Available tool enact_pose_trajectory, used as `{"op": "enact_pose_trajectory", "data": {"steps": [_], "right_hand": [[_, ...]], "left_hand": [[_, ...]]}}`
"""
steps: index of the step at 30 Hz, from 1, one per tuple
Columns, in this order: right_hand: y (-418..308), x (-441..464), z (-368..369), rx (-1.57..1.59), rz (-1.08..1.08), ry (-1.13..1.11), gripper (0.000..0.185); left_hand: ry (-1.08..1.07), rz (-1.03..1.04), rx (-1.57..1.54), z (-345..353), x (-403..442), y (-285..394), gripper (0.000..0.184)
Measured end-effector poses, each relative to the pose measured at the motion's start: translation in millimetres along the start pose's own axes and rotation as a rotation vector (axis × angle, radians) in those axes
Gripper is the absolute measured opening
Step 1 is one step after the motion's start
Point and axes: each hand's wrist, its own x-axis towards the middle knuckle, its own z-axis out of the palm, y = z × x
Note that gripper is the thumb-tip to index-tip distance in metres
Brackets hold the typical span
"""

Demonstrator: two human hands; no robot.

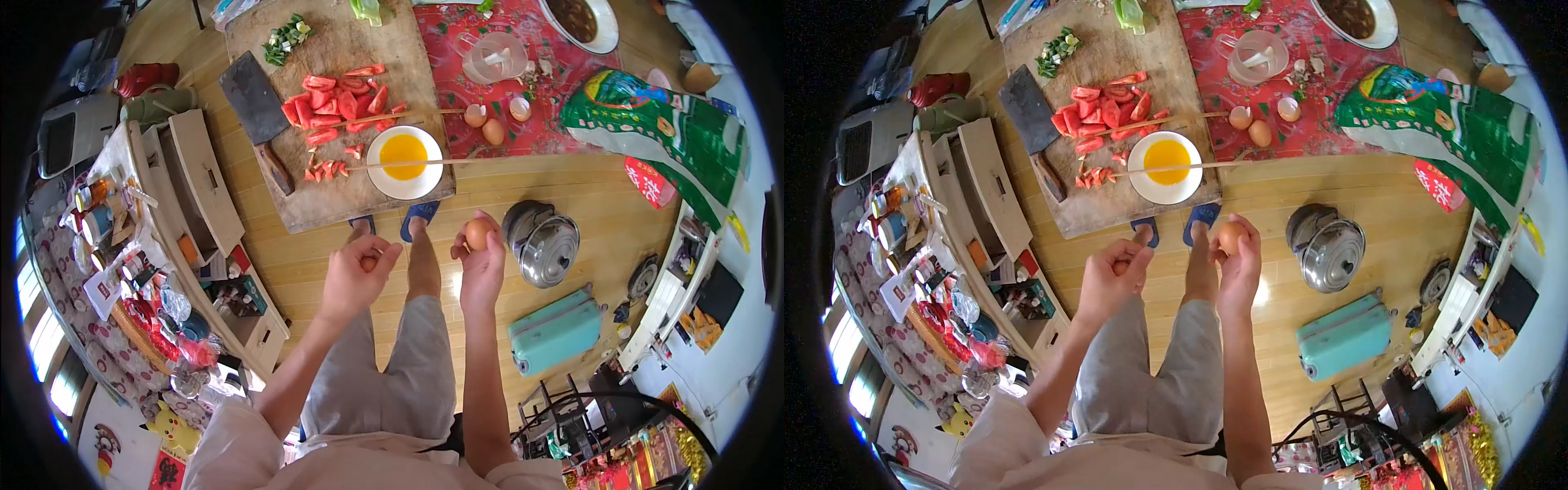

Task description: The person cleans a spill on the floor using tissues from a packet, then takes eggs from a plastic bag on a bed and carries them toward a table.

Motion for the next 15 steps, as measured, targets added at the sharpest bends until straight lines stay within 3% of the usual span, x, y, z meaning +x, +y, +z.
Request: {"op": "enact_pose_trajectory", "data": {"steps": [5, 7, 8, 10, 13, 15], "right_hand": [[12.5, 26.0, -25.7, -0.007, 0.064, 0.041, 0.046], [13.5, 26.3, -22.1, -0.048, 0.085, 0.040, 0.040], [12.5, 25.4, -19.2, -0.049, 0.089, 0.042, 0.040], [7.4, 23.4, -11.4, -0.262, -0.045, -0.035, 0.034], [-7.6, 24.8, -3.1, -0.297, -0.128, -0.090, 0.038], [-14.6, 26.2, -4.3, -0.304, -0.163, -0.102, 0.039]], "left_hand": [[0.076, 0.106, 0.194, 22.4, 22.6, 22.7, 0.015], [0.078, 0.392, 0.220, 28.2, 35.1, 11.6, 0.016], [0.077, 0.388, 0.221, 31.7, 36.9, 8.7, 0.016], [-0.077, 0.221, -0.118, 38.5, 39.0, 7.5, 0.032], [-0.208, 0.154, -0.358, 52.3, 44.9, 17.9, 0.048], [-0.205, 0.162, -0.312, 58.9, 49.2, 25.0, 0.045]]}}
